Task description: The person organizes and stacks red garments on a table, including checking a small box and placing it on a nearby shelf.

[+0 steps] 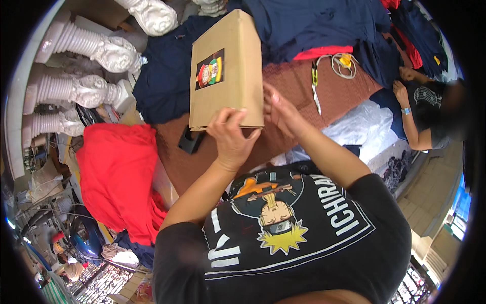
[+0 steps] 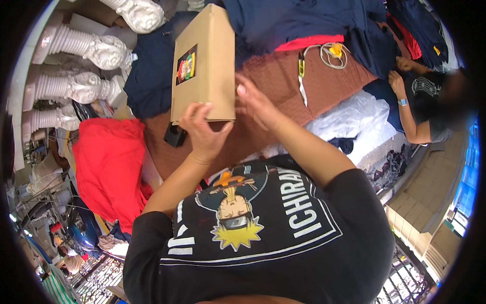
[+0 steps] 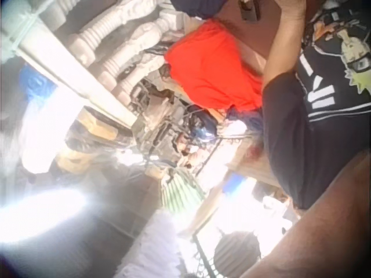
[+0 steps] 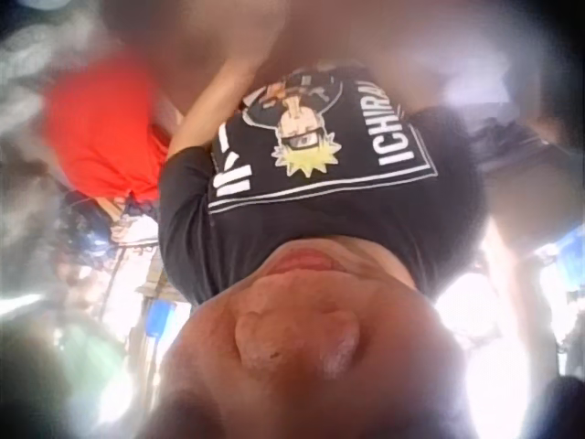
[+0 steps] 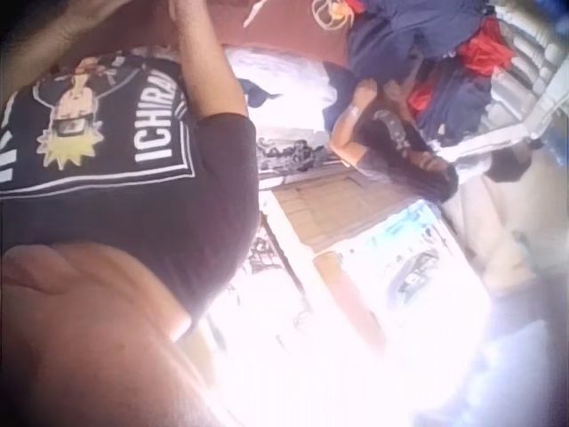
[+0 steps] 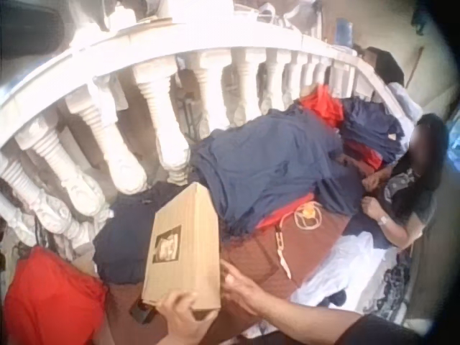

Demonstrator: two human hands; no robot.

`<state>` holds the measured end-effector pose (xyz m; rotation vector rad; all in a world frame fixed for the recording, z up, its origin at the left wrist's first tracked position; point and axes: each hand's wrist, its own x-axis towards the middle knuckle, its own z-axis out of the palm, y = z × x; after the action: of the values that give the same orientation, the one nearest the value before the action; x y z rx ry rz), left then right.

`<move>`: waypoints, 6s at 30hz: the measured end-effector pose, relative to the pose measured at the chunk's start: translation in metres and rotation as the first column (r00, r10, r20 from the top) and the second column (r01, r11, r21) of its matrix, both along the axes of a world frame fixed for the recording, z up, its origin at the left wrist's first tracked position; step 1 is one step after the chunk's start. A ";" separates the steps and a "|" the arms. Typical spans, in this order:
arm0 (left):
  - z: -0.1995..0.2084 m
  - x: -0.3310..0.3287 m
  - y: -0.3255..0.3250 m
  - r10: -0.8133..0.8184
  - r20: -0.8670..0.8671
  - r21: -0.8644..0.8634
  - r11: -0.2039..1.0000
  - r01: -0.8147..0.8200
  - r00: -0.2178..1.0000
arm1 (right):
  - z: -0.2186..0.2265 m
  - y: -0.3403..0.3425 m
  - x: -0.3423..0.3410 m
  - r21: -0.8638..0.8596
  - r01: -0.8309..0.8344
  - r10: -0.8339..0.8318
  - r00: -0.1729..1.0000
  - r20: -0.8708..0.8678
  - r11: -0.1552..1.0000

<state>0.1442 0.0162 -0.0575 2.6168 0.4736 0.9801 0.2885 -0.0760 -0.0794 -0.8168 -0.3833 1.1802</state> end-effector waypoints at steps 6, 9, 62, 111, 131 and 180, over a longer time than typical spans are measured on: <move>-0.031 -0.021 -0.042 -0.280 -0.196 -0.185 0.952 0.245 0.940 | -0.015 -0.014 -0.013 -0.310 0.154 -0.042 0.940 0.339 0.938; -0.030 -0.033 -0.024 -0.108 -0.180 -0.307 0.951 0.049 0.978 | -0.026 -0.023 -0.006 -0.322 0.159 -0.039 0.937 0.348 0.933; -0.054 -0.095 0.038 0.016 -0.610 -0.623 0.608 -0.492 0.792 | -0.048 -0.032 -0.044 -0.559 0.252 0.424 0.433 0.795 0.790; -0.068 -0.121 0.076 0.222 -0.489 -0.790 0.297 -0.536 0.844 | -0.047 -0.019 -0.045 -0.536 0.037 0.312 0.778 0.545 0.844; -0.065 -0.104 0.045 -0.036 -0.583 -0.689 0.552 -0.470 0.812 | -0.044 -0.021 -0.037 -0.536 0.121 0.371 0.596 0.712 0.836; 0.032 -0.067 0.016 -0.227 0.191 -0.923 0.289 0.253 0.955 | 0.073 0.001 -0.030 -0.311 -0.093 0.305 0.587 0.750 0.946</move>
<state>0.0776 0.0322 -0.0256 1.4801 0.4263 0.3706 0.2583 -0.0747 -0.0065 -1.5537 -1.1181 1.0164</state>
